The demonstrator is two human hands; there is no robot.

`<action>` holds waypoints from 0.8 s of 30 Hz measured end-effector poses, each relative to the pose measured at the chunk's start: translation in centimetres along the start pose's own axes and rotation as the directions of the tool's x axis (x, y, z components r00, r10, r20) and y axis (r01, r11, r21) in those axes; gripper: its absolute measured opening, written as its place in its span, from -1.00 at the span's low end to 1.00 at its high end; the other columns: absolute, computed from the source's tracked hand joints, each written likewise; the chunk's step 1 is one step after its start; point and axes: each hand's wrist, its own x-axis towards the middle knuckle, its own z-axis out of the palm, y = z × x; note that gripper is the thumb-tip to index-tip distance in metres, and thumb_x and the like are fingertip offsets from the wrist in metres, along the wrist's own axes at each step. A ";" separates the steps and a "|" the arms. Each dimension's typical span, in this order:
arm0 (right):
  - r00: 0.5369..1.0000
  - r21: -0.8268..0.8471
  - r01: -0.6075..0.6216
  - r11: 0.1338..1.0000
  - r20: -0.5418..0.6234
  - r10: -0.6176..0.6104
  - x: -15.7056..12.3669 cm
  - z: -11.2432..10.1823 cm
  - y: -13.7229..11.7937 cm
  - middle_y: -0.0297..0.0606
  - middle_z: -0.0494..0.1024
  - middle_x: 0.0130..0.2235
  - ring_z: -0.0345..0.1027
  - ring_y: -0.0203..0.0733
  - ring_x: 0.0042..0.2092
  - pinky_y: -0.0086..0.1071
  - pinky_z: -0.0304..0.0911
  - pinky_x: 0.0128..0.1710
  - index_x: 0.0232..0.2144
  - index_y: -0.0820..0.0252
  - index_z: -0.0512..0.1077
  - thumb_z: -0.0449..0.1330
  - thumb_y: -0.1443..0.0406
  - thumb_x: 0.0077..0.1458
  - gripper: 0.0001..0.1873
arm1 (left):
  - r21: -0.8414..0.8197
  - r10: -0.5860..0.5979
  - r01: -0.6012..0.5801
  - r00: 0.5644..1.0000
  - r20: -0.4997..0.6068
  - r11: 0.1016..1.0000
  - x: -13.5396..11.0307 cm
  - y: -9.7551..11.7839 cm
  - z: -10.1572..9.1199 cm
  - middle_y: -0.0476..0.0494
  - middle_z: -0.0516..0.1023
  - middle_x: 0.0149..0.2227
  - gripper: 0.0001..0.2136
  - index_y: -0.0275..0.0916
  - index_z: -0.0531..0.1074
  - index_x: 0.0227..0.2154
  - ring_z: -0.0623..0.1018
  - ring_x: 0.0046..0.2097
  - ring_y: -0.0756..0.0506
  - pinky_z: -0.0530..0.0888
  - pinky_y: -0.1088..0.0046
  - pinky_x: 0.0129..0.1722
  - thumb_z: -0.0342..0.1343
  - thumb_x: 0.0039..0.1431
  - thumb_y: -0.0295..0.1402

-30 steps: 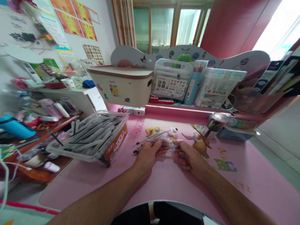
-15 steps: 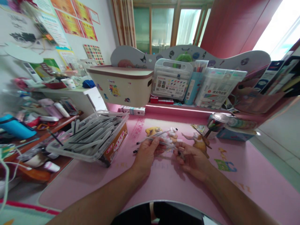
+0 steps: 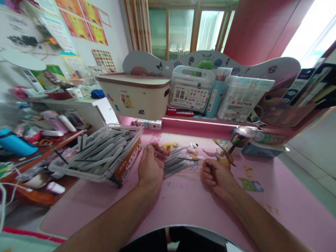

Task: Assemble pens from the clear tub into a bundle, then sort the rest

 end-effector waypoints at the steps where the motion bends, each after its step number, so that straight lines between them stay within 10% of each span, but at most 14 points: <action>1: 1.000 0.011 0.011 1.000 -0.010 -0.011 0.0 0.0 -0.1 -0.50 0.20 -0.64 -0.06 -0.51 -0.70 -0.65 -0.22 -0.82 -0.60 0.18 0.22 0.24 0.31 -0.07 -0.76 | -0.008 0.003 -0.003 1.000 -0.004 1.000 -0.2 0.1 0.1 0.04 0.40 -0.52 -0.83 -0.24 0.39 -0.36 0.42 -0.49 0.03 0.46 0.46 -0.38 0.20 0.12 -0.25; 7: 0.997 -0.001 0.073 0.997 0.006 -0.073 -0.8 1.1 0.5 -0.52 0.22 -0.62 -0.07 -0.53 -0.68 -0.67 -0.23 -0.80 -0.53 0.20 0.27 0.29 0.27 -0.07 -0.76 | 0.147 -0.197 0.183 0.976 0.094 0.972 -2.2 -0.8 0.0 0.05 0.41 -0.37 -0.71 -0.24 0.42 -0.23 0.34 -0.50 0.13 0.33 0.64 -0.50 0.29 -0.06 -0.47; 14: 0.985 -0.249 0.012 0.968 0.171 0.031 -1.9 2.2 1.4 -0.53 0.24 -0.61 -0.09 -0.49 -0.69 -0.61 -0.29 -0.76 -0.45 0.13 0.25 0.25 0.26 -0.10 -0.79 | 0.239 -0.477 0.440 0.870 0.125 0.866 -3.1 -2.3 -0.4 -0.02 0.42 -0.45 -0.75 -0.27 0.39 -0.40 0.40 -0.50 0.06 0.31 0.62 -0.59 0.23 0.12 -0.18; 17: 0.986 -0.302 0.156 0.940 0.103 -0.131 -1.6 1.9 1.3 -0.51 0.24 -0.58 -0.01 -0.42 -0.65 -0.54 -0.14 -0.73 -0.39 0.09 0.26 0.10 0.39 -0.23 -0.76 | 0.149 -0.623 0.605 0.768 0.149 0.782 -3.0 -1.8 -0.3 -0.06 0.45 -0.43 -0.77 -0.27 0.32 -0.46 0.51 -0.39 -0.01 0.47 0.49 -0.41 0.11 0.25 -0.26; 21: 0.806 -0.656 0.509 0.557 0.134 -0.577 -1.8 1.8 1.1 -0.38 0.36 -0.46 0.24 -0.27 -0.43 -0.39 0.21 -0.44 -0.42 0.09 0.29 0.03 0.46 -0.13 -0.80 | 0.136 -0.864 0.855 0.485 0.134 0.501 -3.0 -1.5 -0.2 0.03 0.33 -0.56 -0.84 -0.28 0.34 -0.39 0.34 -0.63 0.10 0.29 0.67 -0.65 -0.01 0.31 -0.38; 24: 0.672 -0.729 0.628 0.270 0.334 -0.661 -2.5 2.0 1.5 -0.31 0.42 -0.36 0.30 -0.20 -0.29 -0.32 0.23 -0.26 -0.37 0.08 0.32 -0.03 0.46 0.05 -0.80 | 0.122 -0.907 0.899 0.412 0.090 0.421 -3.5 -1.8 0.0 0.01 0.35 -0.57 -0.86 -0.33 0.38 -0.36 0.30 -0.67 0.13 0.21 0.73 -0.71 -0.02 0.30 -0.45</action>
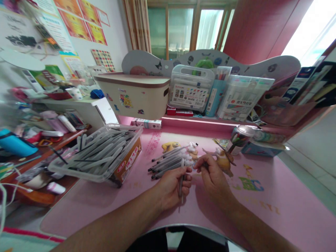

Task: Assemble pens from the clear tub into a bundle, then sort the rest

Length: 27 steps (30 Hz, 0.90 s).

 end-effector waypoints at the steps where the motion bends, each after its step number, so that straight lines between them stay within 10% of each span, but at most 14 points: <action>1: 0.998 -0.023 0.055 0.998 0.028 -0.054 -0.3 0.1 -0.1 -0.29 0.43 -0.33 0.31 -0.19 -0.26 -0.31 0.24 -0.23 -0.34 0.08 0.33 -0.04 0.46 0.09 -0.78 | -0.011 0.010 -0.010 1.000 -0.011 1.000 0.0 -0.2 0.1 -0.03 0.38 -0.55 -0.86 -0.35 0.39 -0.36 0.37 -0.63 0.11 0.32 0.70 -0.65 -0.02 0.29 -0.46; 5: 0.969 -0.041 0.198 0.979 0.159 -0.189 -0.9 0.8 0.1 -0.22 0.48 -0.19 0.35 -0.14 -0.15 -0.26 0.26 -0.14 -0.20 0.09 0.37 -0.03 0.45 0.16 -0.74 | -0.087 0.063 -0.062 0.998 0.006 0.994 0.2 -0.9 0.5 -0.16 0.52 -0.43 -0.83 -0.38 0.44 -0.33 0.57 -0.42 -0.03 0.55 0.44 -0.35 -0.05 0.30 -0.47; 13: 0.937 -0.044 0.182 0.982 0.312 -0.159 -1.0 0.9 0.4 -0.22 0.52 0.00 0.33 -0.04 0.05 -0.09 0.16 0.11 -0.04 0.02 0.40 0.08 0.48 0.06 -0.56 | -0.183 0.129 -0.119 0.991 0.045 0.976 0.7 -1.0 0.0 -0.17 0.57 -0.37 -0.80 -0.37 0.46 -0.25 0.56 -0.42 -0.02 0.52 0.50 -0.42 -0.08 0.29 -0.50; 19: 0.989 0.076 -0.023 0.997 0.149 0.012 -0.4 0.0 0.6 -0.23 0.56 -0.15 0.42 -0.08 -0.10 -0.23 0.26 -0.06 -0.14 0.04 0.46 0.05 0.33 0.21 -0.76 | -0.111 0.100 -0.101 0.995 -0.015 0.989 0.4 -0.8 -0.1 -0.23 0.53 -0.39 -0.87 -0.41 0.45 -0.29 0.58 -0.40 -0.04 0.54 0.49 -0.34 0.00 0.25 -0.49; 22: 0.997 -0.097 -0.058 0.994 0.036 0.062 0.5 -0.6 1.7 -0.22 0.57 -0.21 0.41 -0.03 -0.13 -0.20 0.24 -0.08 -0.23 0.09 0.48 0.06 0.34 0.16 -0.79 | -0.005 0.065 -0.066 0.997 -0.040 0.998 0.0 -0.8 -0.4 -0.14 0.46 -0.47 -0.93 -0.39 0.43 -0.35 0.46 -0.55 0.07 0.39 0.65 -0.57 0.06 0.19 -0.50; 27: 0.985 -0.391 0.108 0.914 0.166 -0.045 1.2 -0.5 3.2 -0.15 0.56 -0.14 0.34 -0.01 -0.07 -0.14 0.22 -0.03 -0.17 0.15 0.47 0.03 0.44 0.04 -0.67 | 0.194 0.048 -0.047 0.999 0.000 0.980 -1.4 -1.5 0.1 -0.01 0.35 -0.53 -0.93 -0.34 0.36 -0.48 0.22 -0.67 0.19 -0.03 0.74 -0.72 0.09 0.09 -0.53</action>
